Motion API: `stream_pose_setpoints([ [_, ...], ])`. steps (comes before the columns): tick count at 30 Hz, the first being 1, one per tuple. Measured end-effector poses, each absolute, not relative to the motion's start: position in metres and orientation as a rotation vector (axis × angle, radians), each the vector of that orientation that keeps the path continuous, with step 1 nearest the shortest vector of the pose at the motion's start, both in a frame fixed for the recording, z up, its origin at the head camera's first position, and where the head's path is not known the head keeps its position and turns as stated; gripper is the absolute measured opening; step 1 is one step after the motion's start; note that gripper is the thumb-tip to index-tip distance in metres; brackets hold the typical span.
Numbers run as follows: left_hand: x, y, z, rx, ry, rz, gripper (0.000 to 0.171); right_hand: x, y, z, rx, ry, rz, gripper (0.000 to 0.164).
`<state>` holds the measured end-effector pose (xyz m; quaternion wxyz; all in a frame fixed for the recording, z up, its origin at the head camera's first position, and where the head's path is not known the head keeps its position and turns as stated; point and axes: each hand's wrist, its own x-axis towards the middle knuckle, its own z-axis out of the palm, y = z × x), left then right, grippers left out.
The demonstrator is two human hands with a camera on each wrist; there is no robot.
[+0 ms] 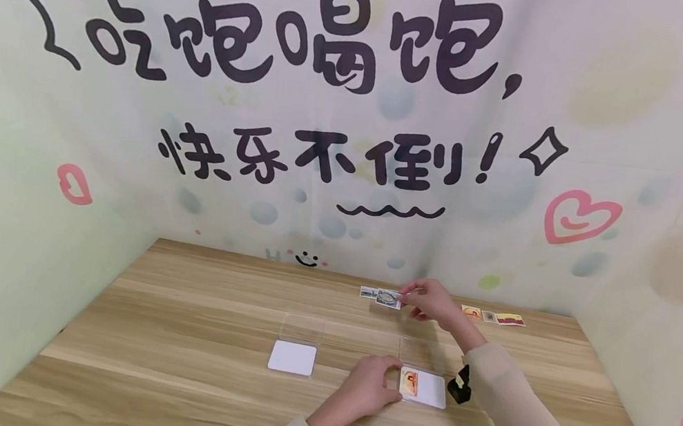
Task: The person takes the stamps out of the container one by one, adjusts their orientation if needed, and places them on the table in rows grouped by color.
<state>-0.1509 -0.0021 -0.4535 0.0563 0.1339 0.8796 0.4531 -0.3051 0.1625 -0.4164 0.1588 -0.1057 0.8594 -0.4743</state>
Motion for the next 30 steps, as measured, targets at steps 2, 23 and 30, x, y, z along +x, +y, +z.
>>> stream_pose_setpoints([
  [2,-0.151,-0.002,-0.453,0.404,2.667,1.377,0.042,-0.306,0.162,-0.418,-0.295,2.462,-1.353,0.018],
  [23,-0.152,-0.003,-0.457,0.415,2.658,1.382,0.044,-0.314,0.153,-0.425,-0.280,2.425,-1.399,0.020],
  [30,-0.153,-0.003,-0.459,0.435,2.676,1.362,0.044,-0.316,0.150,-0.426,-0.290,2.431,-1.398,0.018],
])
